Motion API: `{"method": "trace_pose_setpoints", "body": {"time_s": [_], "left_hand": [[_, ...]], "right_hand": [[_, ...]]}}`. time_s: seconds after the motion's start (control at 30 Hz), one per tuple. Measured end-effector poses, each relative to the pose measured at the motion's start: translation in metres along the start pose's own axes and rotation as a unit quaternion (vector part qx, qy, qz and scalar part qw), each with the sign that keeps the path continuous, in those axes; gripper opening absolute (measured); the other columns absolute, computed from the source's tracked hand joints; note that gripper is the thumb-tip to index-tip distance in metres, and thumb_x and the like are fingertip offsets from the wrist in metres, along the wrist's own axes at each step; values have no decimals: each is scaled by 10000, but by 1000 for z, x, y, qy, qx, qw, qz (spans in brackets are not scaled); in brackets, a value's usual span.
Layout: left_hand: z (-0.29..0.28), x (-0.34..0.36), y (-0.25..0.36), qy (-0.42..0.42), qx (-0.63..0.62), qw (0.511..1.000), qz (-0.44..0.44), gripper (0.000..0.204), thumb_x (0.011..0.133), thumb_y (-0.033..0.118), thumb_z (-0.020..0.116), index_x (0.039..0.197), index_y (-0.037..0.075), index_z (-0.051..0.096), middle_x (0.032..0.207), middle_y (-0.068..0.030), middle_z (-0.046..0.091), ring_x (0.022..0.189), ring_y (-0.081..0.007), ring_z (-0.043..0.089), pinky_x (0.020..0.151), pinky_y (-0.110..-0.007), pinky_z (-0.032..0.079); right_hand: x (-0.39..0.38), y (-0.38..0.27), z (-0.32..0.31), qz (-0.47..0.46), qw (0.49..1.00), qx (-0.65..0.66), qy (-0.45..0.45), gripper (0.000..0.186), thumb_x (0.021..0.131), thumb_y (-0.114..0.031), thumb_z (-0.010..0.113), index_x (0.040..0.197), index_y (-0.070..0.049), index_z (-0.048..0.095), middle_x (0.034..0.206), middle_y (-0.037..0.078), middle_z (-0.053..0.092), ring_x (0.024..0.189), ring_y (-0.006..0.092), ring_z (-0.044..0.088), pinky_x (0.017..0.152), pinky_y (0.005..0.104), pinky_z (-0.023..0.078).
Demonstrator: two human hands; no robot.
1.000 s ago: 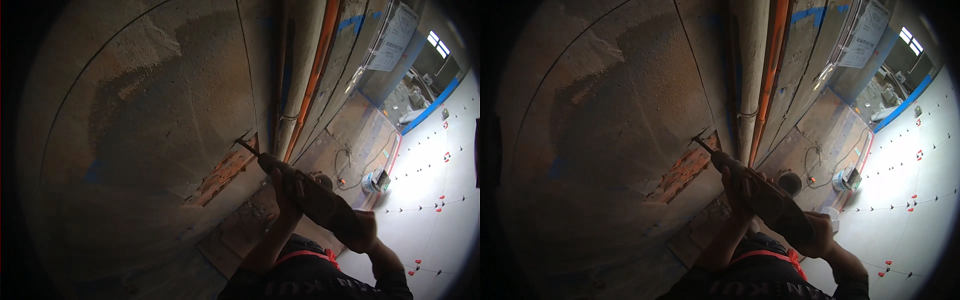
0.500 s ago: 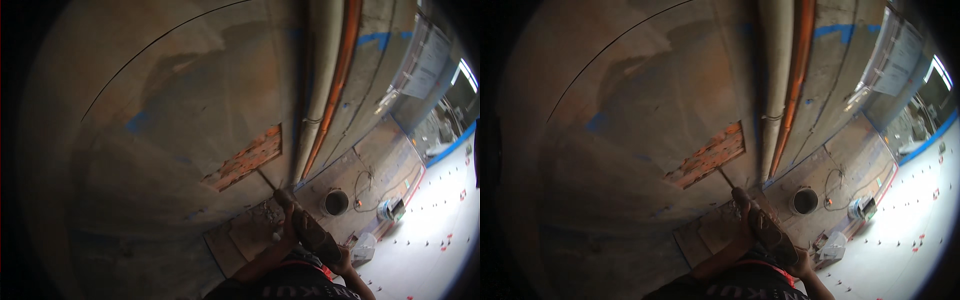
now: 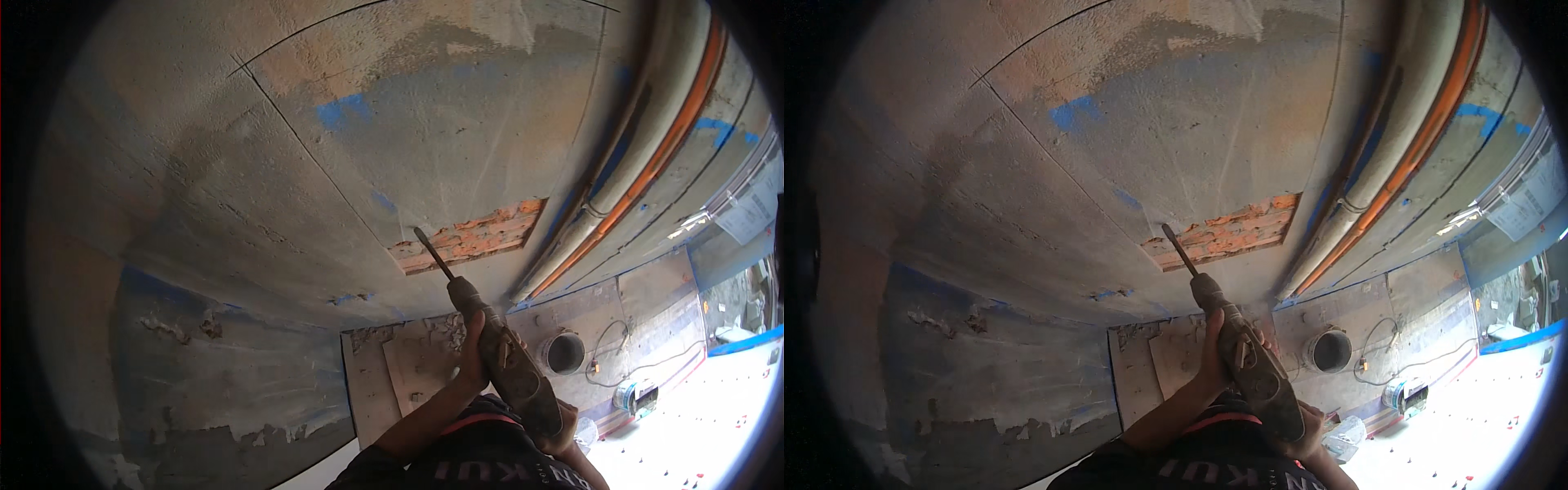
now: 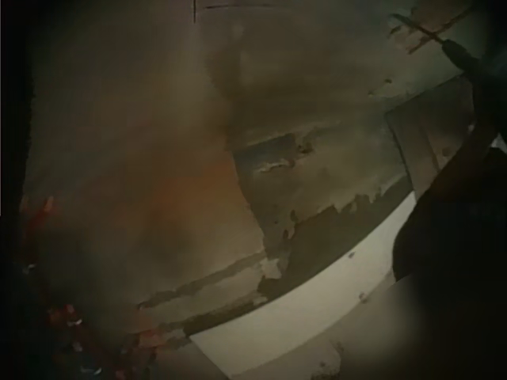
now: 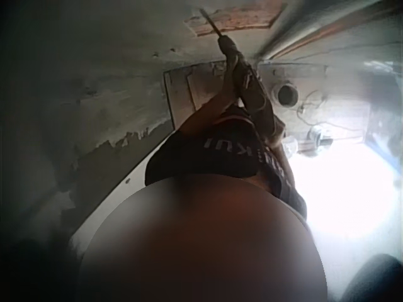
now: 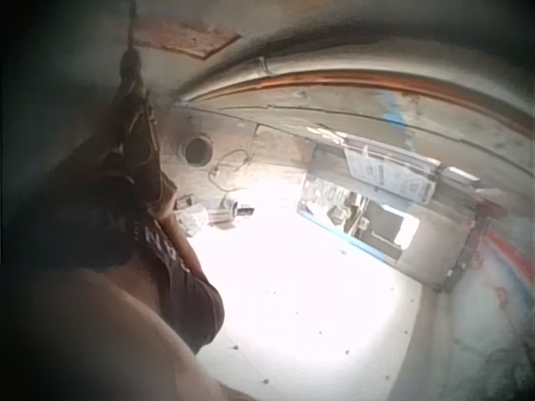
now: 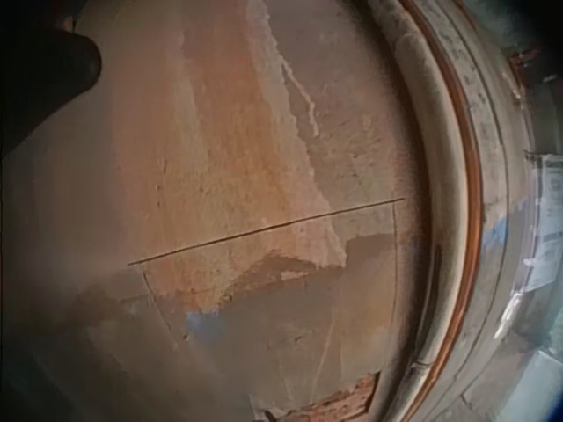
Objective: Use a jackhammer or large rotary hammer to break a hole in a concrete wall.
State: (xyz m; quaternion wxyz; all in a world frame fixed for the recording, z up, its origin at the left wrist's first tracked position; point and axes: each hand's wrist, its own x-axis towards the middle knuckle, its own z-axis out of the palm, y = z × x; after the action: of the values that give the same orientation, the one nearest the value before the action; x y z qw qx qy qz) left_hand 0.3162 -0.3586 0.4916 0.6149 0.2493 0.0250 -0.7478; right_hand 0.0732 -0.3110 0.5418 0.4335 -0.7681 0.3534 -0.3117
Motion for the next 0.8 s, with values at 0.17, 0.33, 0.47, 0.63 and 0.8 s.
{"method": "trace_pose_setpoints", "body": {"time_s": [0.17,0.33,0.47,0.63,0.8], "left_hand": [[-3,8,18,13,6,1000,12,731,1003,717,509,1082,10,676,969,-159,736,935,-303,736,913,-450,593],[-19,20,11,-40,-44,998,-31,726,1001,763,442,1100,82,672,1024,-148,690,1077,-352,660,973,-505,537],[-10,17,11,8,-40,999,-34,741,999,774,429,1100,82,673,1024,-147,687,1097,-344,644,973,-500,531],[25,11,31,60,-48,996,-46,756,963,781,520,1082,54,691,1030,-130,728,1041,-300,707,963,-491,577],[29,15,30,21,-101,992,-75,766,951,804,516,1076,69,693,1018,-123,725,988,-286,709,904,-467,584]], "right_hand": [[19,-1,4,22,999,25,-12,303,712,-140,832,961,12,751,895,198,758,762,363,766,690,407,599],[20,-4,-1,43,999,23,12,289,726,-145,844,937,18,735,845,175,741,706,351,748,632,404,578],[20,7,-9,21,999,27,-11,307,738,-151,850,959,26,730,848,177,739,686,349,740,612,396,569],[36,3,-16,33,999,37,-13,325,762,-185,871,959,32,732,865,183,741,686,347,744,601,383,568],[30,11,-18,3,1000,10,-11,317,764,-162,877,974,33,742,884,184,752,716,315,762,626,373,585]]}}
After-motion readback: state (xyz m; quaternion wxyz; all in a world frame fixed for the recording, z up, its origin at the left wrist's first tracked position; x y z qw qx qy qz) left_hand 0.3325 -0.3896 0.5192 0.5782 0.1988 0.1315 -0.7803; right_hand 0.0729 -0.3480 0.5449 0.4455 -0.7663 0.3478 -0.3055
